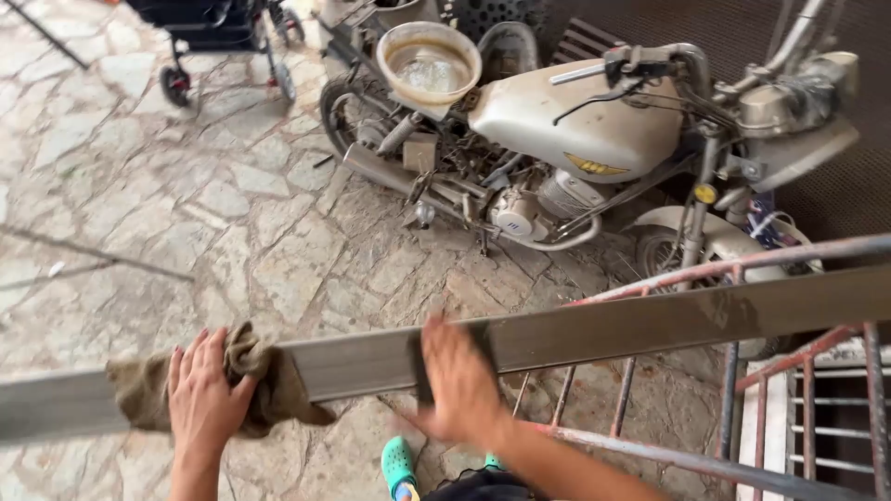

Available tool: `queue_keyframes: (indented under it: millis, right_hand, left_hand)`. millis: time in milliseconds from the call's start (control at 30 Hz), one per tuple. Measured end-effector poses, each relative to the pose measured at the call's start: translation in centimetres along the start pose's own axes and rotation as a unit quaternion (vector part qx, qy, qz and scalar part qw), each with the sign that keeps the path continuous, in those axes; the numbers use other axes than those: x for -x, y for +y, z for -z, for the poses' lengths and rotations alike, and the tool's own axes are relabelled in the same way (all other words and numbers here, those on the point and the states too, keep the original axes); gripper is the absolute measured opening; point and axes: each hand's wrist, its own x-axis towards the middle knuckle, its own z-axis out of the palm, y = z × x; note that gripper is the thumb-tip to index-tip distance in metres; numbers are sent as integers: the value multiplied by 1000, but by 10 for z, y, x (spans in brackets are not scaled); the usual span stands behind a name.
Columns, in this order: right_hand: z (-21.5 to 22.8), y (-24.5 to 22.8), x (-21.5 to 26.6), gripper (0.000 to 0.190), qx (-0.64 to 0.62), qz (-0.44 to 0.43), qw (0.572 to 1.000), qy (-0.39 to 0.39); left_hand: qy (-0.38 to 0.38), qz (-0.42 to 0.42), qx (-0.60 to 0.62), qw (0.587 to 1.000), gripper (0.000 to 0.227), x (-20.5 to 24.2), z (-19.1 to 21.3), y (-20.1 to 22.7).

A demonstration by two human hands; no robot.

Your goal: Sanding a long metal beam using a sanding block and wiping it with a cloth to prepare the surface.

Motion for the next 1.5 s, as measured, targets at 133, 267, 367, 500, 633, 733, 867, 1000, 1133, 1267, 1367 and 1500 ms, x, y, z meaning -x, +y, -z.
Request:
queue_keyframes:
  millis: [133, 267, 367, 500, 633, 733, 867, 1000, 1133, 1267, 1367, 1500]
  right_hand:
    - [-11, 70, 28, 120, -128, -90, 985, -70]
    - [44, 69, -13, 124, -143, -232, 956, -109]
    - [24, 27, -5, 133, -15, -146, 989, -36]
    - [-18, 79, 40, 121, -120, -116, 986, -12]
    - [8, 107, 2, 119, -119, -182, 972, -93]
    - [31, 70, -7, 116, 54, -3, 971, -232]
    - [22, 113, 28, 115, -138, 12, 966, -219]
    - [0, 138, 14, 122, -139, -8, 987, -85]
    - [-3, 111, 20, 124, -71, 119, 977, -161]
    - [-2, 124, 26, 128, -11, 45, 996, -80]
    - [-4, 96, 7, 126, -61, -33, 992, -102]
    - [-1, 44, -46, 123, -191, -26, 978, -82]
  left_hand:
    - [14, 3, -3, 1000, 88, -8, -9, -3]
    - [-16, 38, 3, 999, 89, 1, -3, 0]
    - [-13, 41, 11, 999, 88, -2, -1, 3]
    - [-21, 51, -9, 998, 93, -2, -3, 1]
    - [-21, 38, -1, 999, 92, -2, 2, 5]
    - [-25, 50, 1, 998, 90, -5, 8, 9]
    - [-33, 45, -4, 998, 91, -6, 6, 6]
    - [-39, 53, 8, 998, 90, -4, 6, 7]
    - [-41, 46, 14, 998, 92, -5, 1, 0]
    - [18, 21, -16, 999, 94, -3, -13, -2]
    - [4, 24, -23, 999, 95, 3, -12, -6]
    - [13, 36, -24, 999, 92, 2, -2, 2]
